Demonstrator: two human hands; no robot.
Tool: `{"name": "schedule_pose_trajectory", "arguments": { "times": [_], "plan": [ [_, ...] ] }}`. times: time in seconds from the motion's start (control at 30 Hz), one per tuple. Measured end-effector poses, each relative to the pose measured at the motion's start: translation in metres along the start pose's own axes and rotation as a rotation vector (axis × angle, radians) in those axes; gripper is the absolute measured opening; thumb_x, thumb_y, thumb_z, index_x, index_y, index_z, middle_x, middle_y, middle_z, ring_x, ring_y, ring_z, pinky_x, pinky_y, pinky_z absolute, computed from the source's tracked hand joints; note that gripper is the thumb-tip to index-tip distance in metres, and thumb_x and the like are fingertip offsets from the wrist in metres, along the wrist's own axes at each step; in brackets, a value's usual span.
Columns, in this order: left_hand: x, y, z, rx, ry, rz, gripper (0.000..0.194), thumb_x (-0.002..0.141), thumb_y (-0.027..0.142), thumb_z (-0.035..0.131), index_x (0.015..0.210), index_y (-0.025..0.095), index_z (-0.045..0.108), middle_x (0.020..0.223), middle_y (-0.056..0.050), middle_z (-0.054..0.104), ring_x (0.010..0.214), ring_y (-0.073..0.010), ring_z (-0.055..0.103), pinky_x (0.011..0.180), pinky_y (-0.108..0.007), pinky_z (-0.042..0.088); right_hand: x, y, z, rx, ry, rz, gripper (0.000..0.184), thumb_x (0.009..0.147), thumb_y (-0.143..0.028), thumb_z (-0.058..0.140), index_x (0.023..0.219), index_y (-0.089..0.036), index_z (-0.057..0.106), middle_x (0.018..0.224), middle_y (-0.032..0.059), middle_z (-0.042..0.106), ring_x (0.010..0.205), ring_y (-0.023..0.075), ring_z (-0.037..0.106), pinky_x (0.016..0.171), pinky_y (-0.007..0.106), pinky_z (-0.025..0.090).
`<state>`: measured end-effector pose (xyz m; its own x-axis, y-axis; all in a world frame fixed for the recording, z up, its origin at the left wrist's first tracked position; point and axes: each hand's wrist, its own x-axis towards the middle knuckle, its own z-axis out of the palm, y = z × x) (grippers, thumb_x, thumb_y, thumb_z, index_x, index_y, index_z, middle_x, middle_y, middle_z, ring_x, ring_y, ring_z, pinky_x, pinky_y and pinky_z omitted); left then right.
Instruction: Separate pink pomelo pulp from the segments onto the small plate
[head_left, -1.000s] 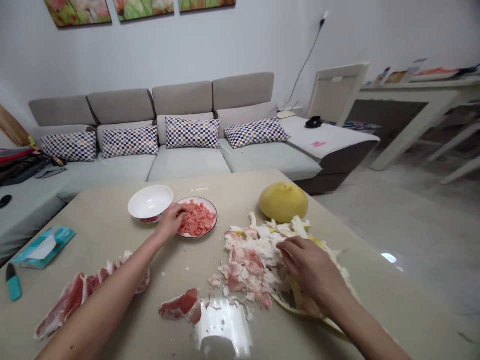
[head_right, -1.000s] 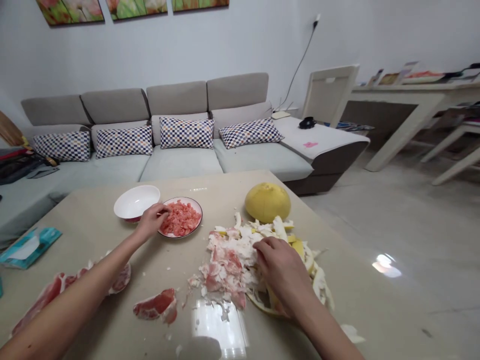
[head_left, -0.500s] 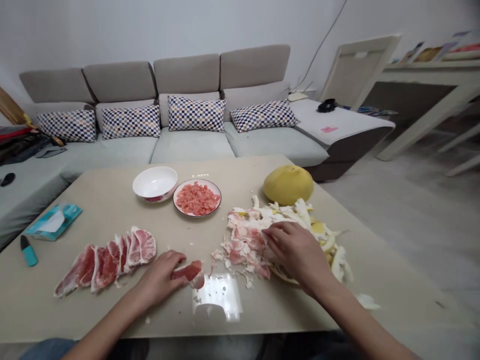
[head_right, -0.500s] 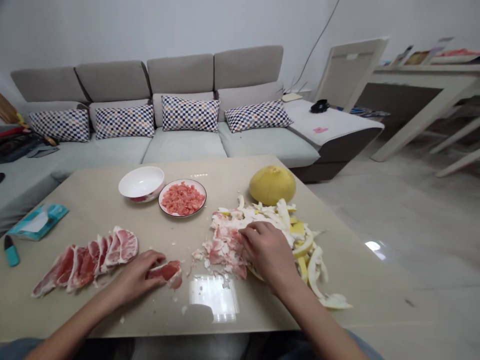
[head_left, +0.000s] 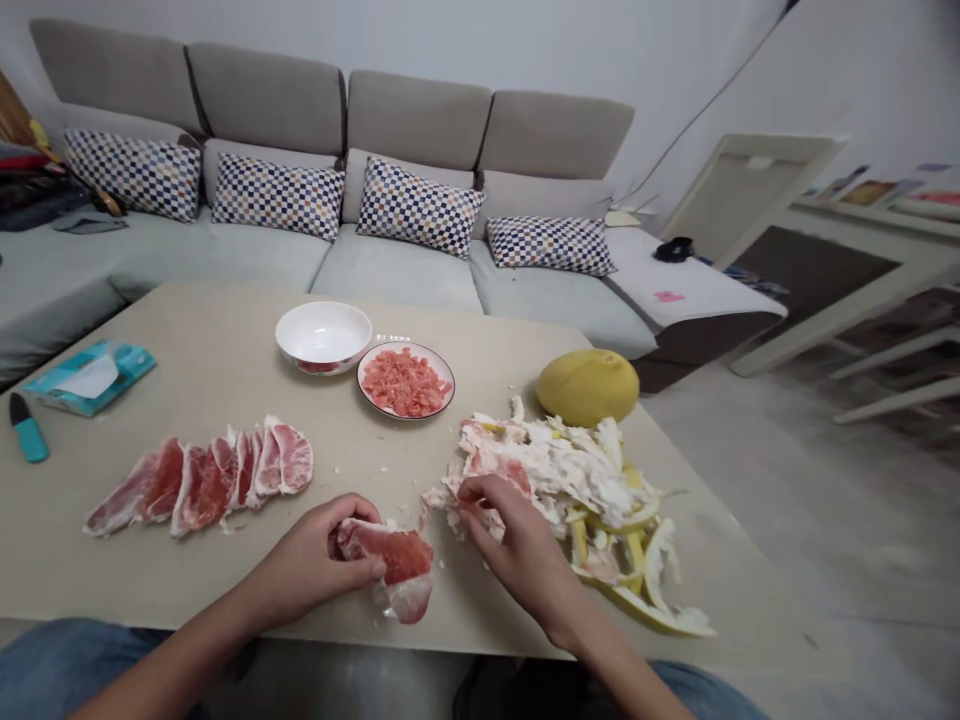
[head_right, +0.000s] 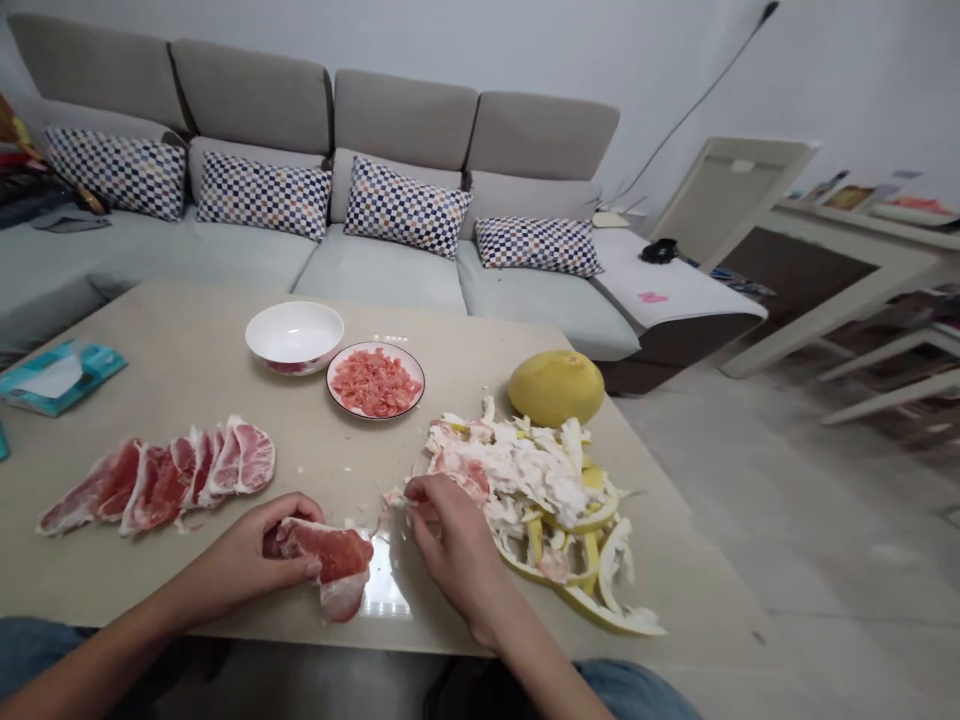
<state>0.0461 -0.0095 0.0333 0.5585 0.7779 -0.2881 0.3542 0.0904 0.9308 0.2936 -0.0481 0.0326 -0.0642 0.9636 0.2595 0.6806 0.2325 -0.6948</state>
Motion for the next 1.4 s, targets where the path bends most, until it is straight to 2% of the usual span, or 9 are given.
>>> {"name": "schedule_pose_trajectory", "arguments": {
  "times": [0.07,0.17,0.33,0.5,0.7,0.93,1.0,1.13,1.4],
  "plan": [
    [0.000,-0.002,0.002,-0.079,-0.032,-0.024,0.025,0.072,0.024,0.068,0.093,0.019,0.056,0.071,0.006,0.051,0.065,-0.0117,0.047,0.057,-0.021,0.035,-0.001,-0.006,-0.002,0.095,-0.092,0.035,0.016,0.091,-0.024,0.052,0.101,-0.021,0.065,0.098,0.0066,0.068,0.089,0.0186,0.063,0.080,0.031,0.050],
    [0.003,-0.007,0.006,-0.150,-0.088,-0.014,0.025,0.071,0.023,0.070,0.091,0.018,0.055,0.074,0.005,0.052,0.068,-0.0117,0.048,0.060,-0.021,0.037,-0.005,-0.022,-0.002,0.218,-0.256,0.033,0.017,0.091,-0.026,0.055,0.096,-0.022,0.071,0.097,0.0054,0.071,0.092,0.0183,0.064,0.085,0.031,0.049],
    [0.005,-0.015,0.012,-0.192,-0.119,-0.025,0.024,0.073,0.025,0.070,0.092,0.017,0.057,0.078,0.003,0.055,0.071,-0.0128,0.051,0.065,-0.023,0.041,-0.011,-0.037,0.002,0.257,-0.392,0.082,0.014,0.087,-0.019,0.060,0.085,-0.021,0.074,0.084,0.0030,0.073,0.080,0.0159,0.066,0.074,0.026,0.049],
    [0.005,-0.012,0.017,-0.179,-0.103,-0.020,0.023,0.075,0.028,0.068,0.093,0.017,0.060,0.086,0.000,0.061,0.081,-0.0165,0.058,0.073,-0.025,0.046,-0.015,-0.035,0.009,0.194,-0.401,0.085,0.015,0.085,-0.016,0.059,0.077,-0.019,0.071,0.077,0.0019,0.071,0.074,0.0152,0.064,0.069,0.025,0.046],
    [0.005,-0.016,0.025,-0.186,-0.072,-0.053,0.024,0.078,0.030,0.064,0.097,0.017,0.062,0.086,-0.002,0.065,0.081,-0.0182,0.060,0.068,-0.025,0.047,-0.022,-0.031,0.021,0.069,-0.353,-0.002,0.016,0.082,-0.013,0.056,0.072,-0.019,0.067,0.070,0.0016,0.068,0.068,0.0148,0.059,0.065,0.025,0.042],
    [0.004,-0.029,0.033,-0.287,-0.071,-0.094,0.048,0.077,0.036,0.069,0.119,0.019,0.055,0.109,-0.006,0.066,0.100,-0.0228,0.060,0.085,-0.031,0.047,-0.028,-0.031,0.030,0.017,-0.286,0.016,0.016,0.076,-0.011,0.056,0.062,-0.017,0.057,0.062,0.0000,0.059,0.062,0.0135,0.052,0.059,0.024,0.037],
    [0.005,-0.031,0.033,-0.305,-0.076,-0.049,0.053,0.073,0.035,0.073,0.119,0.018,0.055,0.110,-0.006,0.065,0.102,-0.0232,0.059,0.089,-0.032,0.045,-0.028,-0.033,0.031,0.061,-0.274,0.059,0.017,0.074,-0.009,0.056,0.059,-0.018,0.055,0.060,-0.0010,0.058,0.060,0.0127,0.051,0.058,0.023,0.036],
    [0.005,-0.030,0.032,-0.358,-0.125,-0.020,0.050,0.071,0.039,0.075,0.112,0.016,0.058,0.096,-0.004,0.063,0.092,-0.0214,0.058,0.081,-0.030,0.045,-0.027,-0.034,0.031,0.242,-0.256,0.222,0.015,0.068,-0.007,0.053,0.061,-0.017,0.060,0.061,-0.0018,0.060,0.058,0.0113,0.051,0.055,0.021,0.037],
    [0.004,-0.026,0.027,-0.619,-0.252,-0.016,0.055,0.063,0.044,0.082,0.104,0.017,0.060,0.088,-0.002,0.061,0.082,-0.0168,0.056,0.073,-0.026,0.041,-0.023,-0.023,0.031,0.652,-0.379,0.516,0.010,0.070,-0.024,0.064,0.065,-0.016,0.065,0.056,-0.0029,0.060,0.050,0.0084,0.048,0.050,0.020,0.035]
  ]
}}
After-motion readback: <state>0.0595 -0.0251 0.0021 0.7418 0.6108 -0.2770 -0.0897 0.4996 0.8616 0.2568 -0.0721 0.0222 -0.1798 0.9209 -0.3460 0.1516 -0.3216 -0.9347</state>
